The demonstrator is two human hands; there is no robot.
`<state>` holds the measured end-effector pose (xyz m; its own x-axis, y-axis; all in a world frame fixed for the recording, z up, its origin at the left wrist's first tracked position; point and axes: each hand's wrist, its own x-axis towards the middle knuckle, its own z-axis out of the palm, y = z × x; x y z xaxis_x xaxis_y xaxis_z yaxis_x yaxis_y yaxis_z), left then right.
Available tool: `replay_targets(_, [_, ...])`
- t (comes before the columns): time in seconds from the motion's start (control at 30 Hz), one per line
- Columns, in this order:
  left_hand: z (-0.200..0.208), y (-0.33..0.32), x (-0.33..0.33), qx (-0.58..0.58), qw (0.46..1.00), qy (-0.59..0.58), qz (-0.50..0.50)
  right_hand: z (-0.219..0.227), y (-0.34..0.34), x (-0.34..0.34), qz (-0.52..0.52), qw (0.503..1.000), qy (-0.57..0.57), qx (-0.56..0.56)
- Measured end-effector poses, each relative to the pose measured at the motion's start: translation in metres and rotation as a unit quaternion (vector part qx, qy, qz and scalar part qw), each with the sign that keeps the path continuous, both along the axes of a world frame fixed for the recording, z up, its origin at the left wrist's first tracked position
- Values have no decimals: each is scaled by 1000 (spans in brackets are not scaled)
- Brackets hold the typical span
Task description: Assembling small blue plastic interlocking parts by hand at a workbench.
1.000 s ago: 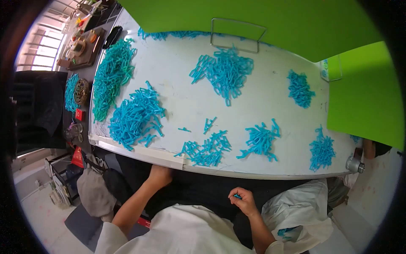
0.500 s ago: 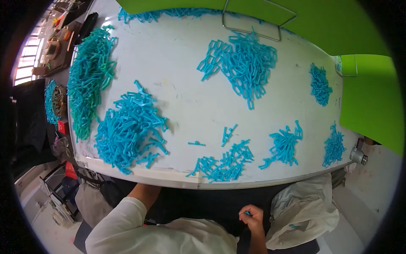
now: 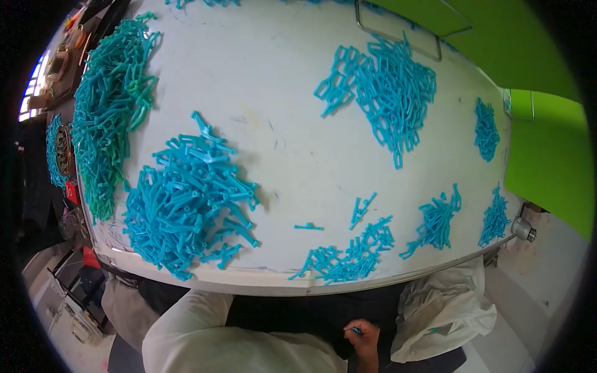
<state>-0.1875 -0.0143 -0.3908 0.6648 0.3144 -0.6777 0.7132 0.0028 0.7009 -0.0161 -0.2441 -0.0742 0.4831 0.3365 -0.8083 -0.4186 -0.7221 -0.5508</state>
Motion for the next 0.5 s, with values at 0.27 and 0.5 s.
replay_targets(0.27, [-17, 54, 46, 12, 996, -44, 71, 2, 19, -7, 27, 998, -48, -9])
replay_targets(0.5, [-21, 53, 52, -25, 992, -61, 105, 2, 40, -8, 98, 993, -58, -17])
